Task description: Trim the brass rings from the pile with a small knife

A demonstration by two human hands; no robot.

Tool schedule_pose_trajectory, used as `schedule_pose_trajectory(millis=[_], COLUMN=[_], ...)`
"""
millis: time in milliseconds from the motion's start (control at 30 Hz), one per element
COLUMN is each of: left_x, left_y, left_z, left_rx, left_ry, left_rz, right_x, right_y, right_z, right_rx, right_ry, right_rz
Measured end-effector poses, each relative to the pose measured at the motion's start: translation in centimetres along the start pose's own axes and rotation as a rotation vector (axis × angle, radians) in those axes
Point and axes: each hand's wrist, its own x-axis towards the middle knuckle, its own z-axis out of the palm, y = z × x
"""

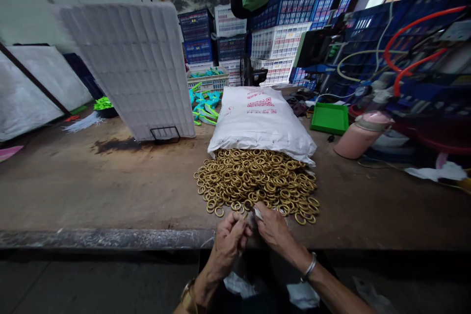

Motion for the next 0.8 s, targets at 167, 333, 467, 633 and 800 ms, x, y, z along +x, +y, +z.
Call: schedule_pose_trajectory(millis=[167, 333, 467, 633, 800], left_x=[0.3, 0.4, 0.3, 0.3, 0.3], left_y=[-0.4, -0.8, -1.2, -1.6, -1.6], left_z=[0.1, -0.2, -0.5, -0.7, -0.5], left_rx=[-0.121, -0.106, -0.117, -0.142, -0.082], left_ry=[0.008, 0.039, 0.055, 0.114, 0.123], left_rz=[-0.047, -0.035, -0.041, -0.028, -0.019], right_x=[-0.1, -0.4, -0.5, -0.6, -1.0], right_y=[-1.7, -1.8, -2.1, -2.2, -2.4], right_z=[0.1, 0.9, 0.6, 0.2, 0.1], right_rx=[0.543, 0.765, 0.704, 0.538, 0.464], right_ry=[-0.164, -0.244, -0.119, -0.015, 0.008], right_rz=[0.098, 0.118, 0.084, 0.005, -0.036])
